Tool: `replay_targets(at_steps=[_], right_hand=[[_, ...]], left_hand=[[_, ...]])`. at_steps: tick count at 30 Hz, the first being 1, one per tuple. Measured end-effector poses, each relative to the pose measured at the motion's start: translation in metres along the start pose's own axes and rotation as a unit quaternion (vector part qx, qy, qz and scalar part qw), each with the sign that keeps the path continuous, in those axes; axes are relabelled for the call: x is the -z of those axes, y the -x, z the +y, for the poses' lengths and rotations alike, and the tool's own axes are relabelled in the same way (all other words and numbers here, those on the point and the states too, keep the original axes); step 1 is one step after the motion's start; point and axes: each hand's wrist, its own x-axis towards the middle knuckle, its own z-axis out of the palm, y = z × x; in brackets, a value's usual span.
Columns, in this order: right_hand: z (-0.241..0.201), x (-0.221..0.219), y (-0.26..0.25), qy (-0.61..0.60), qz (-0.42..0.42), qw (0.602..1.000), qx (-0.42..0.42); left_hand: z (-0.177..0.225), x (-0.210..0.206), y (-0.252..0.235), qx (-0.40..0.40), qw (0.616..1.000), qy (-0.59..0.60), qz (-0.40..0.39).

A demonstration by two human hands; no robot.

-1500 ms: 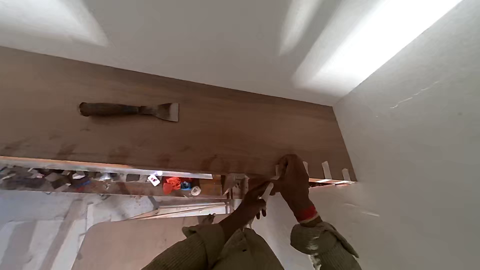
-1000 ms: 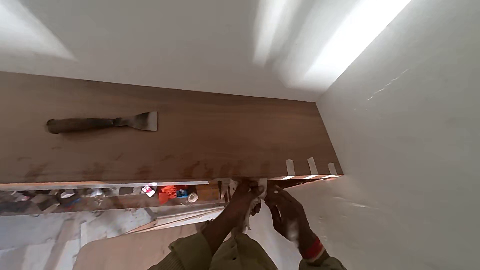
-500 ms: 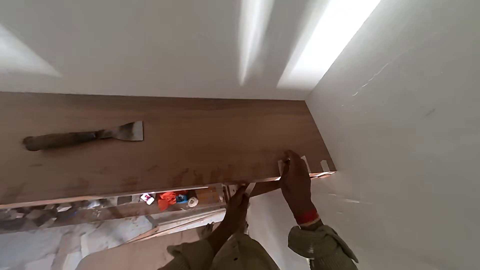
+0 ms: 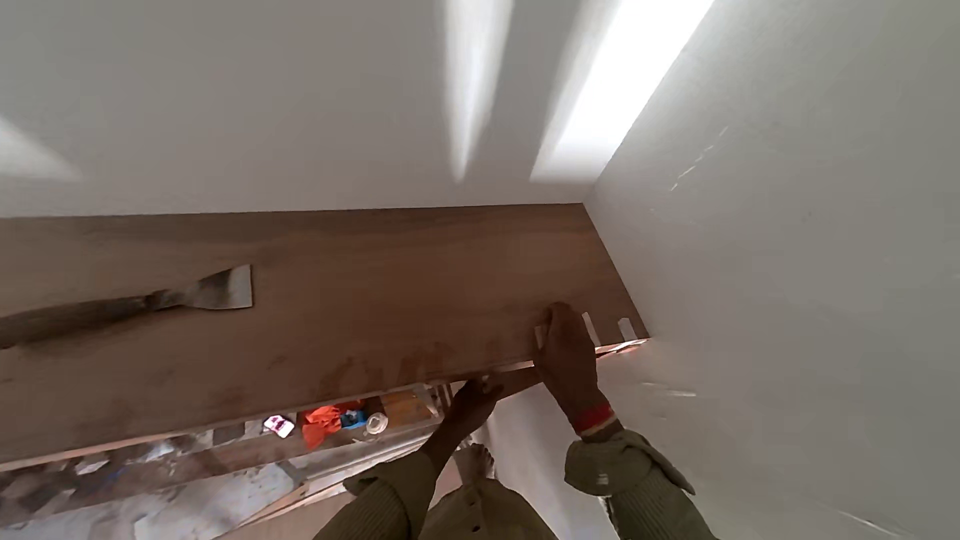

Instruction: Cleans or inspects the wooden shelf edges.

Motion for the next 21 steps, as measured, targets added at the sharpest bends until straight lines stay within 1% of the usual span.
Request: replay_targets(at_steps=[1, 3, 4, 6, 7, 9, 11, 12, 14, 16, 17, 18, 19, 20, 21], right_hand=[[0.001, 0.008, 0.003, -0.019, -0.008, 1.000, -0.003], [0.006, 0.026, 0.015, -0.088, 0.000, 0.996, -0.001], [0.011, 0.032, 0.027, -0.108, 0.016, 0.994, 0.011], [0.026, 0.039, 0.055, -0.134, 0.017, 0.990, 0.047], [0.033, 0.036, 0.069, -0.146, 0.009, 0.987, 0.062], [0.041, 0.027, 0.095, -0.154, -0.023, 0.985, 0.067], [0.049, 0.019, 0.112, -0.140, -0.051, 0.986, 0.069], [0.053, 0.019, 0.115, -0.140, -0.054, 0.986, 0.067], [0.057, 0.030, 0.106, -0.149, -0.014, 0.988, 0.045], [0.056, 0.046, 0.083, -0.130, 0.040, 0.991, 0.001], [0.056, 0.051, 0.067, -0.118, 0.057, 0.991, -0.021], [0.057, 0.054, 0.050, -0.110, 0.057, 0.991, -0.040], [0.060, 0.053, 0.032, -0.103, 0.047, 0.992, -0.053], [0.064, 0.049, 0.018, -0.092, 0.037, 0.994, -0.056], [0.068, 0.043, 0.007, -0.079, 0.031, 0.995, -0.048]], left_hand=[[-0.007, -0.003, 0.005, -0.007, 0.999, 0.026, -0.025], [-0.004, -0.008, 0.018, -0.046, 0.989, 0.123, -0.063], [0.003, -0.012, 0.025, -0.061, 0.974, 0.198, -0.086], [0.029, -0.020, 0.038, -0.069, 0.939, 0.316, -0.117], [0.045, -0.020, 0.044, -0.058, 0.930, 0.343, -0.117], [0.076, -0.022, 0.053, -0.011, 0.924, 0.370, -0.096], [0.089, -0.031, 0.051, 0.011, 0.921, 0.384, -0.064], [0.086, -0.036, 0.047, -0.005, 0.923, 0.381, -0.048], [0.068, -0.043, 0.032, -0.054, 0.950, 0.306, -0.024], [0.048, -0.042, 0.015, -0.083, 0.984, 0.156, 0.009], [0.039, -0.040, 0.005, -0.099, 0.992, 0.074, 0.027], [0.035, -0.036, -0.006, -0.105, 0.994, 0.001, 0.040], [0.034, -0.031, -0.016, -0.093, 0.993, -0.063, 0.042], [0.036, -0.026, -0.025, -0.074, 0.988, -0.130, 0.028], [0.034, -0.020, -0.031, -0.050, 0.979, -0.198, -0.003]])
